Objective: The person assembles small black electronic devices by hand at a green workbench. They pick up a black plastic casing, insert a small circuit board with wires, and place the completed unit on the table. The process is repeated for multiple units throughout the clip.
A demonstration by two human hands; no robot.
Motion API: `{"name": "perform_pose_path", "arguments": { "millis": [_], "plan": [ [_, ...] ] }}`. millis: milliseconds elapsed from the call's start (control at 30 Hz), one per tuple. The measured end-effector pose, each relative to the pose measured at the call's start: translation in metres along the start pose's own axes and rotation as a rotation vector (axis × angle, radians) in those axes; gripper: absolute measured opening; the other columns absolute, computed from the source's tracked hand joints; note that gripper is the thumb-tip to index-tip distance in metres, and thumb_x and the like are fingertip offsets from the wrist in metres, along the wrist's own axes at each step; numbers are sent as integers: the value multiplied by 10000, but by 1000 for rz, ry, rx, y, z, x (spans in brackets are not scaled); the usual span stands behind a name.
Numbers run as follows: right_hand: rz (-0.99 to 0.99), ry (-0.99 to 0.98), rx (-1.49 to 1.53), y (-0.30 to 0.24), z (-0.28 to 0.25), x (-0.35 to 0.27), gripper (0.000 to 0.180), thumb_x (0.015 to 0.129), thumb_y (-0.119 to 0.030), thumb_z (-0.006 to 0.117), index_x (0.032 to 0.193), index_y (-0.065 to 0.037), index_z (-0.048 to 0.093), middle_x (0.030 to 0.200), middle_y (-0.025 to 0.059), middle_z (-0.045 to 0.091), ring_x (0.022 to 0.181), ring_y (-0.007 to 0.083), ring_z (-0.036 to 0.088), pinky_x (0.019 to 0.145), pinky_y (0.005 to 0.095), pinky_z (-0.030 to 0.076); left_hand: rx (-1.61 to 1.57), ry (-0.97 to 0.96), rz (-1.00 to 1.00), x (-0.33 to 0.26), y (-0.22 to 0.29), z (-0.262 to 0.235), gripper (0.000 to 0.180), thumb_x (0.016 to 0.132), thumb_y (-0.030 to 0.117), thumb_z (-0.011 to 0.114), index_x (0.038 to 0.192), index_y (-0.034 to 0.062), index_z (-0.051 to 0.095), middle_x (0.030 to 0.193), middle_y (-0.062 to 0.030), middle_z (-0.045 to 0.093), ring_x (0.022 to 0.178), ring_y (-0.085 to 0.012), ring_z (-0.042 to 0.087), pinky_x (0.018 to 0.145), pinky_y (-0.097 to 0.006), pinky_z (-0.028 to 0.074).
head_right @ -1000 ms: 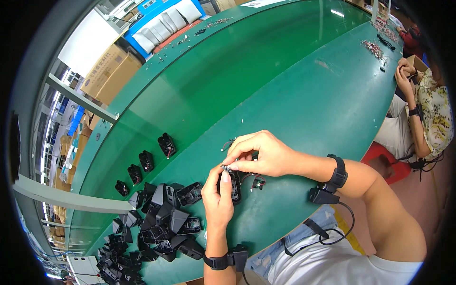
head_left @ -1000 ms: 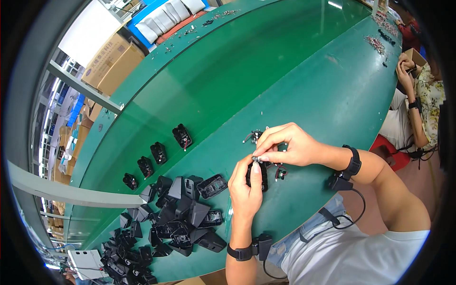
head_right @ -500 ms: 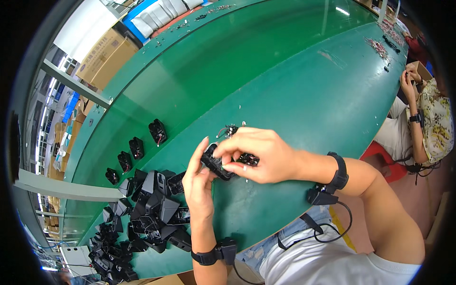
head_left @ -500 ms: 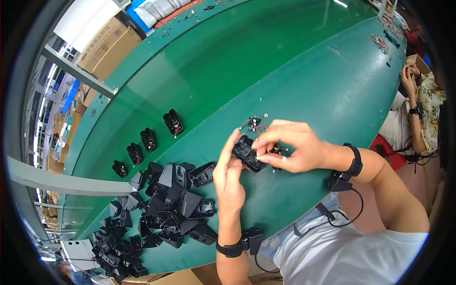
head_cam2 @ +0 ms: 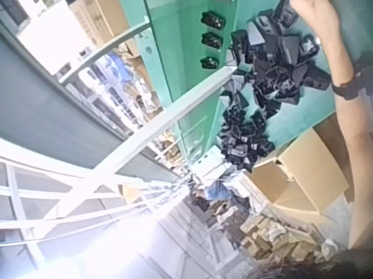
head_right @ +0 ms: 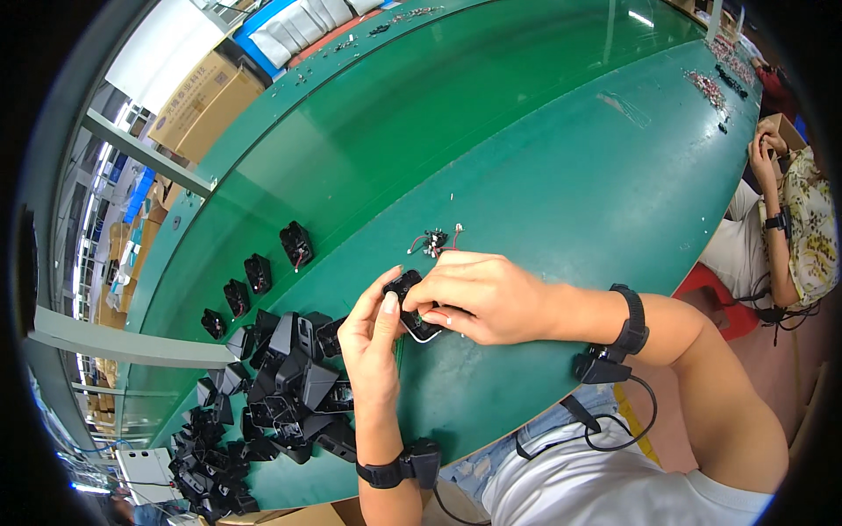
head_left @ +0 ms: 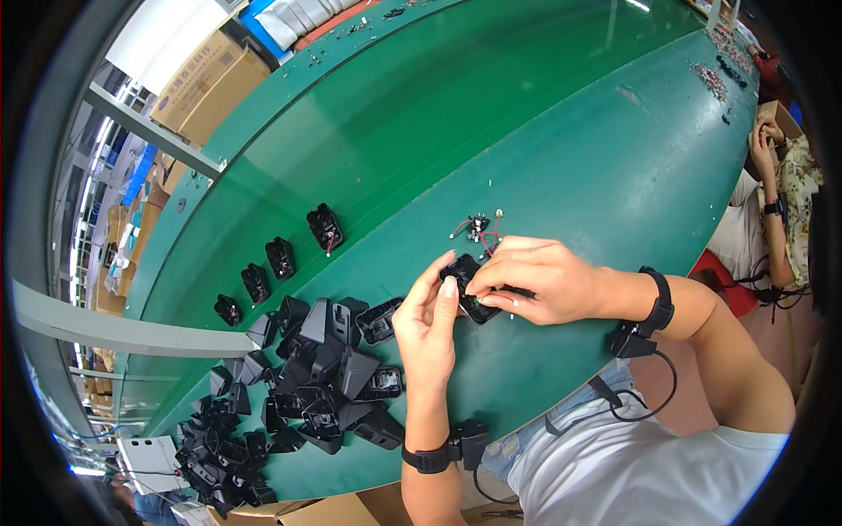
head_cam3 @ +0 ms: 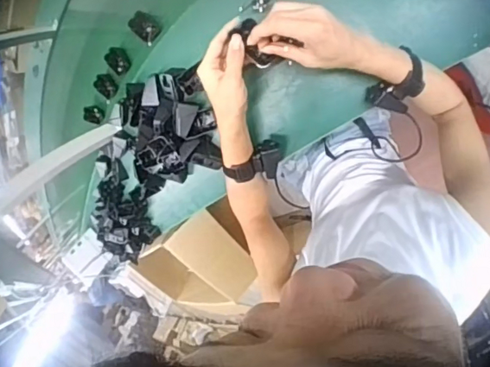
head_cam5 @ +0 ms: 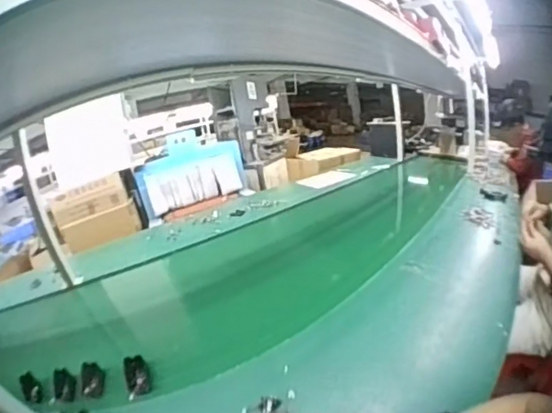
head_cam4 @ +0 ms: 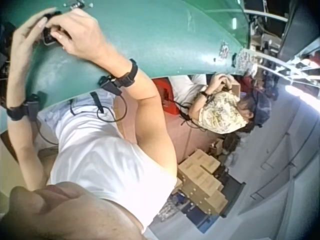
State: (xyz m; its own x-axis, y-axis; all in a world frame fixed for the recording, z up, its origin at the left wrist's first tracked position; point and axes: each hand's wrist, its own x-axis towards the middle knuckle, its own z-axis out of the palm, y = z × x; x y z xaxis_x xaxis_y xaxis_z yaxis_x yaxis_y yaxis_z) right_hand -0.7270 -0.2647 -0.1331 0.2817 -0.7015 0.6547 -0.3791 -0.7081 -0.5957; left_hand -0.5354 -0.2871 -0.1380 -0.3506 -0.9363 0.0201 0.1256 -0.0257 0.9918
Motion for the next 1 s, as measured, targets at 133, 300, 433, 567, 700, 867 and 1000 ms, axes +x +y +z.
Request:
{"name": "perform_pose_path", "arguments": {
  "millis": [133,300,433,567,700,867,1000],
  "plan": [
    [3,-53,-97,0,2,-2,242,786,-33,734,1012,-57,651,871,53,664,769,245,602,684,361,515,40,-22,12,1,-2,4,367,986,105,619,1324,-33,583,920,-10,651,799,-48,570,684,-206,469],
    [133,-120,-90,-9,1,-3,268,792,-21,709,1045,-69,632,892,35,665,820,235,612,712,340,521,27,6,-24,1,1,2,359,984,114,625,1310,-34,594,961,-43,690,786,-61,605,673,-209,485],
    [32,-154,-107,-7,-3,0,338,735,-24,741,1065,-41,672,965,67,694,887,266,623,740,352,541,26,52,-15,3,-6,-4,327,975,119,638,1264,-34,617,987,-79,693,789,-69,628,640,-210,497],
    [38,-202,-136,-6,-6,-3,418,735,-75,767,1136,-22,662,1015,86,694,992,284,615,795,360,542,3,182,-46,3,-4,-3,330,873,103,767,1133,-56,640,1019,-126,682,725,-89,653,590,-213,531],
    [58,-220,-30,-5,-6,-1,425,711,-131,831,1102,-43,688,1045,85,683,1020,285,611,836,381,537,-116,298,-51,4,-6,-7,308,829,118,814,1011,-44,623,937,-105,660,707,-111,668,505,-208,516],
    [247,-237,237,4,-7,0,333,697,-127,866,989,-52,725,1235,117,599,1123,294,598,929,398,516,-8,196,-98,3,0,-6,263,903,198,750,934,-30,622,815,-80,657,655,-98,655,487,-207,495],
    [600,-221,700,6,-9,0,266,762,-68,835,1000,-3,736,1356,148,516,1086,220,624,907,344,531,53,135,28,3,-8,-7,278,953,236,691,905,-30,625,797,-98,681,586,-85,625,498,-213,491]
  ]
}}
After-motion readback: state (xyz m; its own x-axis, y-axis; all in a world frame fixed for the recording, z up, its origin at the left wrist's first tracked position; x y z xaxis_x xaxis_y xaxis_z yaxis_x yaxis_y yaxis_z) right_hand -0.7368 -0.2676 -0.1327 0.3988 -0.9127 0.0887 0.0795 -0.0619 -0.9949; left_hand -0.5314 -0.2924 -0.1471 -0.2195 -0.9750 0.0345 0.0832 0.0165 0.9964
